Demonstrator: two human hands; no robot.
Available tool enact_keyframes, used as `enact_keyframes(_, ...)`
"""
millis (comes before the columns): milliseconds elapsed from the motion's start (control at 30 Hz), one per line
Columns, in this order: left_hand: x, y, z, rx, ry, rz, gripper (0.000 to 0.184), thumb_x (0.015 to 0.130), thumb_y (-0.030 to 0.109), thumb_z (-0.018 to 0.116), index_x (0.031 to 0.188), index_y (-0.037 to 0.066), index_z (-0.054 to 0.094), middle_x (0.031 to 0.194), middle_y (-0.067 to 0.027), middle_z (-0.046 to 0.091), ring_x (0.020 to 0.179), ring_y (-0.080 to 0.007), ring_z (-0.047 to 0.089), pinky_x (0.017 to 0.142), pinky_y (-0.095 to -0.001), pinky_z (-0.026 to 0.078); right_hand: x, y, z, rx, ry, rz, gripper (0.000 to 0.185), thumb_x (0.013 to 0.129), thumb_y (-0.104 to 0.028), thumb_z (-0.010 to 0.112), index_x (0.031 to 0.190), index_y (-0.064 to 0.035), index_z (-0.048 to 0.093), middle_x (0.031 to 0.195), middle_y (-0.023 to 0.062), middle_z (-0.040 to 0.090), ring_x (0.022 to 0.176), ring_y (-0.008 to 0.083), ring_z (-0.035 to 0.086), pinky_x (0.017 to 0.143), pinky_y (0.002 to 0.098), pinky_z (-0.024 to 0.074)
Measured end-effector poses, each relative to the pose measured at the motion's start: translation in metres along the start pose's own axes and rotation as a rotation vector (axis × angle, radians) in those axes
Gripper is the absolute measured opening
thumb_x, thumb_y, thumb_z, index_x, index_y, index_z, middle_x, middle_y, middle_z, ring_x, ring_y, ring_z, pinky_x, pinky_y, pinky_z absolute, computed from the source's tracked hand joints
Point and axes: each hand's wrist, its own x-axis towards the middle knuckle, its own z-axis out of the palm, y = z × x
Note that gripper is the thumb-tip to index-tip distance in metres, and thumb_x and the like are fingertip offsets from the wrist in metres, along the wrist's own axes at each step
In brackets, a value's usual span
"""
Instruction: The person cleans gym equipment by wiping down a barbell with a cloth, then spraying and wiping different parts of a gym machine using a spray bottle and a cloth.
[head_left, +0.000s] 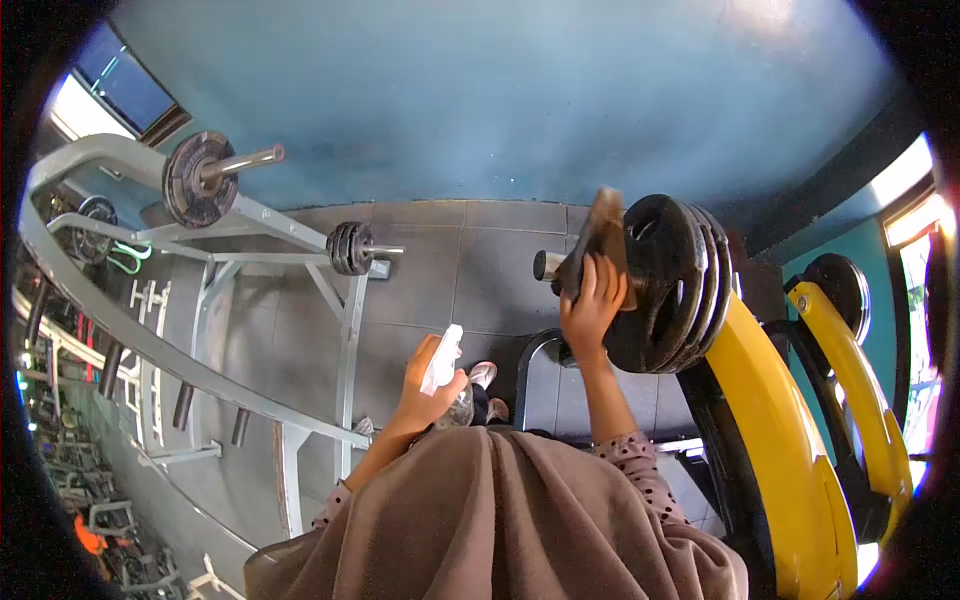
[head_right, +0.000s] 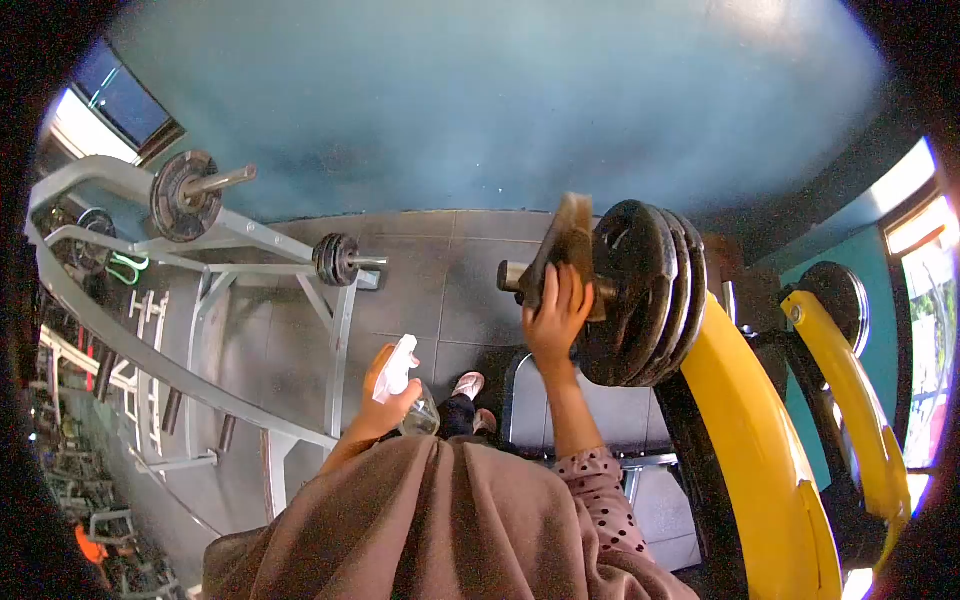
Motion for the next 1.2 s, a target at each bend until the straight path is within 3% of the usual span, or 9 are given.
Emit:
enact_keyframes(167, 0.002, 0.010, -0.001, 0.045, 0.005, 0.055, 0.026, 0.071, 0.000, 0.063, 0.096, 0.001, 0.056, 0.088, -0.0095, 0.053, 0.072, -0.0202, 0.054, 0.063, -0.0300, 0.044, 0.022, -0.009, 0.005, 0.107, -0.077, -0.025, 0.056, 0.069, -0.025, 0.069, 0.121, -0.0071, 0.055, 0.120, 0.0150, 0.054, 0.116, 0.0336, 0.048, 0.106, 0.0513, 0.0275)
enact_keyframes(300, 0.006, 0.009, 0.006, 0.072, -0.040, 0.065, 0.025, 0.071, 0.000, 0.063, 0.094, 0.001, 0.057, 0.086, -0.0103, 0.052, 0.071, -0.0216, 0.054, 0.062, -0.0310, 0.043, 0.087, -0.018, 0.013, 0.062, -0.637, 0.181, 0.041, 0.082, -0.040, 0.054, 0.090, -0.0027, 0.069, 0.091, 0.0246, 0.067, 0.089, 0.0421, 0.064, 0.081, 0.0504, 0.0472)
enact_keyframes(467, 0.007, 0.023, 0.017, 0.095, -0.052, 0.185, 0.025, 0.070, 0.000, 0.064, 0.094, 0.001, 0.057, 0.085, -0.0102, 0.051, 0.070, -0.0220, 0.053, 0.063, -0.0310, 0.043, 0.132, -0.005, 0.045, 0.230, -1.259, 0.347, 0.056, 0.083, -0.044, 0.049, 0.112, 0.0010, 0.064, 0.102, 0.0277, 0.065, 0.099, 0.0428, 0.063, 0.088, 0.0481, 0.0488)
enact_keyframes(600, 0.002, 0.032, 0.015, 0.033, -0.074, 0.104, 0.025, 0.071, 0.000, 0.064, 0.095, 0.001, 0.057, 0.087, -0.0096, 0.054, 0.073, -0.0216, 0.055, 0.064, -0.0300, 0.044, 0.097, -0.026, 0.010, 0.115, -0.775, 0.246, 0.051, 0.083, -0.044, 0.051, 0.105, -0.0014, 0.068, 0.099, 0.0217, 0.068, 0.098, 0.0391, 0.063, 0.091, 0.0492, 0.0446)
enact_keyframes(700, 0.001, 0.025, 0.015, 0.016, -0.080, 0.059, 0.027, 0.071, 0.001, 0.064, 0.097, 0.001, 0.057, 0.089, -0.0087, 0.054, 0.076, -0.0194, 0.056, 0.066, -0.0286, 0.044, 0.035, -0.029, -0.001, 0.065, -0.135, -0.048, 0.056, 0.071, -0.030, 0.068, 0.121, -0.0078, 0.056, 0.116, 0.0162, 0.060, 0.115, 0.0313, 0.054, 0.101, 0.0484, 0.0350)
enact_keyframes(800, 0.005, 0.022, 0.015, 0.045, -0.056, 0.146, 0.028, 0.072, 0.001, 0.064, 0.099, 0.001, 0.057, 0.090, -0.0080, 0.053, 0.077, -0.0171, 0.054, 0.067, -0.0277, 0.044, 0.005, 0.001, -0.008, -0.060, -0.193, -0.135, 0.069, 0.067, -0.036, 0.073, 0.127, -0.0107, 0.052, 0.130, 0.0108, 0.050, 0.124, 0.0279, 0.045, 0.105, 0.0498, 0.0305)
enact_keyframes(900, 0.006, 0.032, 0.011, 0.046, -0.045, 0.059, 0.028, 0.072, 0.001, 0.064, 0.099, 0.000, 0.057, 0.091, -0.0076, 0.052, 0.077, -0.0163, 0.053, 0.067, -0.0278, 0.044, 0.017, 0.035, -0.011, -0.055, -0.100, -0.061, 0.063, 0.071, -0.039, 0.071, 0.126, -0.0100, 0.057, 0.120, 0.0141, 0.059, 0.120, 0.0297, 0.051, 0.105, 0.0487, 0.0321)
enact_keyframes(1000, 0.002, 0.027, 0.007, 0.002, -0.046, 0.025, 0.028, 0.072, 0.001, 0.063, 0.099, 0.000, 0.057, 0.090, -0.0077, 0.051, 0.076, -0.0170, 0.052, 0.066, -0.0286, 0.043, 0.077, 0.035, -0.022, -0.063, -0.633, 0.334, 0.057, 0.079, -0.047, 0.061, 0.120, -0.0078, 0.065, 0.114, 0.0187, 0.065, 0.115, 0.0335, 0.057, 0.102, 0.0456, 0.0379)
enact_keyframes(1200, -0.007, 0.016, 0.003, 0.003, -0.048, 0.030, 0.027, 0.071, -0.001, 0.062, 0.098, 0.000, 0.057, 0.088, -0.0075, 0.051, 0.075, -0.0172, 0.051, 0.066, -0.0282, 0.042, 0.118, 0.026, 0.027, -0.051, -1.085, 0.292, 0.058, 0.080, -0.053, 0.049, 0.108, -0.0061, 0.069, 0.110, 0.0247, 0.064, 0.104, 0.0399, 0.062, 0.093, 0.0463, 0.0461)
